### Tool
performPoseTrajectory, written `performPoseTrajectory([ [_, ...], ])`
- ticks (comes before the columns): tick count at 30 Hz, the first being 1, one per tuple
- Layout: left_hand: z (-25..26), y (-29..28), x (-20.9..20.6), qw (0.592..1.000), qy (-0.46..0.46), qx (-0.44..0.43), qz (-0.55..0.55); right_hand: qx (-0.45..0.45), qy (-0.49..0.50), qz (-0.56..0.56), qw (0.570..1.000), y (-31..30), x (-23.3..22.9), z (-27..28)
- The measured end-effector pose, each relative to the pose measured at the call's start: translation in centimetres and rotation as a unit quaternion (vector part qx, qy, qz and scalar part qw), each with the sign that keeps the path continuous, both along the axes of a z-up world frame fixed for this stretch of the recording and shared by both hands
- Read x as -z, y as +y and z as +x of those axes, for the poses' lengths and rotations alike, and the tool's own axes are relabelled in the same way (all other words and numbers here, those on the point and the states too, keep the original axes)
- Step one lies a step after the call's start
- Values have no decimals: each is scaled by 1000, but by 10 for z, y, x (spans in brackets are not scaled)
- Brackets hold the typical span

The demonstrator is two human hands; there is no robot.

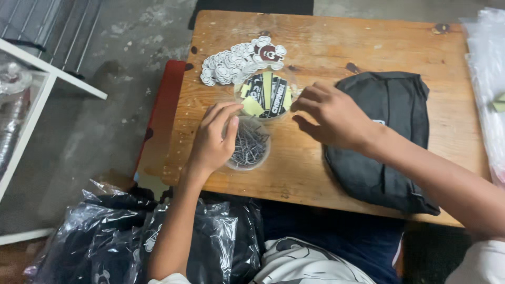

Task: The person wipes a black bag with a cloth, then attaches a sticker and a chain to it. They then wipe a clear plastic bag and place the black bag inside it.

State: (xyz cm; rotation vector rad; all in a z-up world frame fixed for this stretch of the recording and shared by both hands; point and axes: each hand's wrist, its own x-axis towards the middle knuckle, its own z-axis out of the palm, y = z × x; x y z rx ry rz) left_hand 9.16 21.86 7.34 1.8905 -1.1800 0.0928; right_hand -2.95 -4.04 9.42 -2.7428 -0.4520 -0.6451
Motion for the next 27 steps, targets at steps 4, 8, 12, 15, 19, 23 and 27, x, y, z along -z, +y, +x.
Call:
performPoseTrajectory([
  [4,5,3,-1,999,22,13,-20,-41,16,14,999,40,0,39],
  [8,18,3,3,995,70,35,-66,-85,42,-37,995,43,25,64],
  [12,30,-2,1,986,127,54,-93,-83,87,-60,991,44,15,68],
  [15,38,-5,-4,985,119,58,-110,-84,106,21,991,45,-5,66],
  [19,48,-13,-18,982,145,58,-108,-129,182,190,956,52,-50,68],
  [23,57,-19,-23,973,180,37,-142,-145,233,338,900,54,-80,70],
  [27,62,-27,-22,973,175,4,-153,-195,239,547,779,42,-89,80],
])
